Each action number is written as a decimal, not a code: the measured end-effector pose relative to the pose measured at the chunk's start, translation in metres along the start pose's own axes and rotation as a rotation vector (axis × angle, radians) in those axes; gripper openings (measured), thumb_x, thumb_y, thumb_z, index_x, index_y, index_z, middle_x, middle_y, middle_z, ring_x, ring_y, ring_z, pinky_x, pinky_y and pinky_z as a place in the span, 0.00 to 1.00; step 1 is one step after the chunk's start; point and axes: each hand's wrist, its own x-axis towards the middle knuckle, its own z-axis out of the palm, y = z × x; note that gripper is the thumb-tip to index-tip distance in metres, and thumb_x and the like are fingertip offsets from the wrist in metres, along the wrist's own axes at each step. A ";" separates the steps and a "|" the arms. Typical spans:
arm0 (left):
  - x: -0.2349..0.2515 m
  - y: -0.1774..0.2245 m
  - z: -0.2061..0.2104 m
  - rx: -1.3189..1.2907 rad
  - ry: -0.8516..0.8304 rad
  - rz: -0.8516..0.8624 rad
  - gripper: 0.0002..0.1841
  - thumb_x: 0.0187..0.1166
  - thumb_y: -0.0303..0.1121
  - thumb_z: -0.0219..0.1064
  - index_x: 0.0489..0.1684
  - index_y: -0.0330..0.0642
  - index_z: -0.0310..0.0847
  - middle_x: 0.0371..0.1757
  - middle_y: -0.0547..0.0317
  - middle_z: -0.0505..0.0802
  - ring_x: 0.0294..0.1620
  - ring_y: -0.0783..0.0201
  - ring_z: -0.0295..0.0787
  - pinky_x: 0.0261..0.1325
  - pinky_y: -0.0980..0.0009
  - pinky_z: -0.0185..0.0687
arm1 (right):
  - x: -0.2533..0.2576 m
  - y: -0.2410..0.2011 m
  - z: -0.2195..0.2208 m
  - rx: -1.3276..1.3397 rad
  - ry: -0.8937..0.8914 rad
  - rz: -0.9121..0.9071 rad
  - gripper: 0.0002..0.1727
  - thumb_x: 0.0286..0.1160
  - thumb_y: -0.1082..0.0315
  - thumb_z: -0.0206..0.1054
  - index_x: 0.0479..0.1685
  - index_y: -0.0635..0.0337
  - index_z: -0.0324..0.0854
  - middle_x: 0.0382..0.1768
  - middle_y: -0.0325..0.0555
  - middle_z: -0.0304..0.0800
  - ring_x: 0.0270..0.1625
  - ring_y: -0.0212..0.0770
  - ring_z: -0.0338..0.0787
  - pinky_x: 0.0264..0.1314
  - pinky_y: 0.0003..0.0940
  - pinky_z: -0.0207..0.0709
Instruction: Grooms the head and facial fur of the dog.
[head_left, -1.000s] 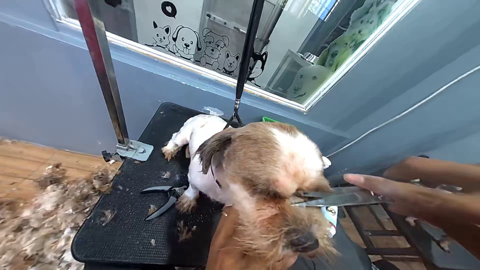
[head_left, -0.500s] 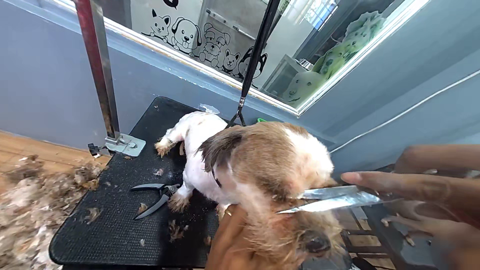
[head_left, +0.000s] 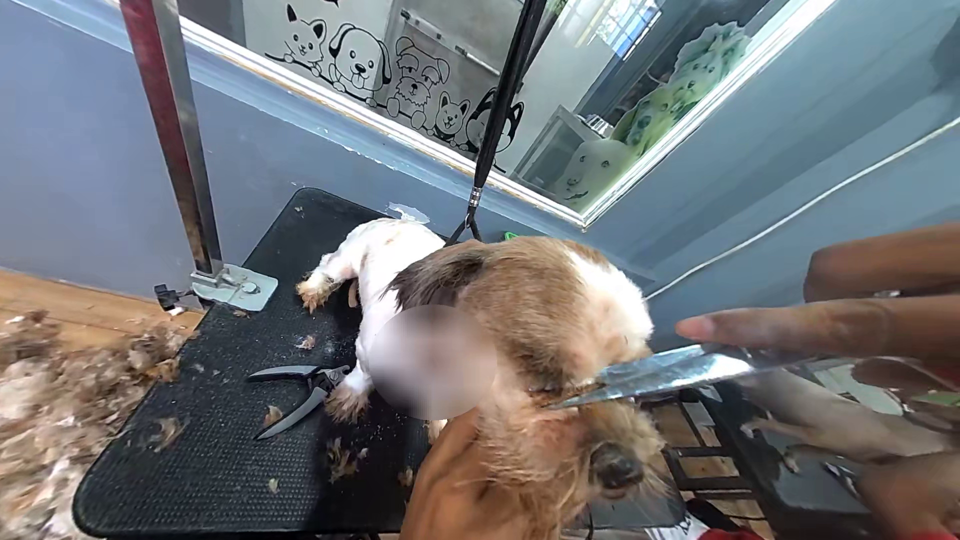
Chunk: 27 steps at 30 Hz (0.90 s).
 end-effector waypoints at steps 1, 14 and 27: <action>0.000 0.000 -0.001 -0.008 -0.009 -0.011 0.18 0.91 0.40 0.56 0.47 0.34 0.88 0.51 0.44 0.94 0.65 0.63 0.86 0.78 0.71 0.71 | 0.006 -0.016 -0.009 -0.020 -0.097 0.096 0.07 0.71 0.60 0.76 0.39 0.49 0.97 0.21 0.25 0.84 0.23 0.14 0.81 0.23 0.06 0.70; -0.001 -0.001 0.001 -0.024 -0.038 -0.041 0.19 0.90 0.39 0.56 0.43 0.31 0.88 0.49 0.40 0.93 0.66 0.62 0.85 0.78 0.72 0.70 | 0.017 -0.042 -0.020 -0.033 -0.180 0.309 0.12 0.75 0.59 0.75 0.28 0.55 0.95 0.16 0.27 0.82 0.21 0.15 0.79 0.23 0.07 0.67; -0.003 -0.001 0.005 0.005 -0.061 -0.031 0.18 0.90 0.38 0.55 0.46 0.35 0.89 0.53 0.40 0.93 0.68 0.60 0.84 0.78 0.70 0.70 | 0.020 -0.023 -0.010 -0.250 -0.028 -0.153 0.12 0.71 0.58 0.74 0.26 0.55 0.94 0.14 0.31 0.82 0.18 0.16 0.78 0.19 0.08 0.64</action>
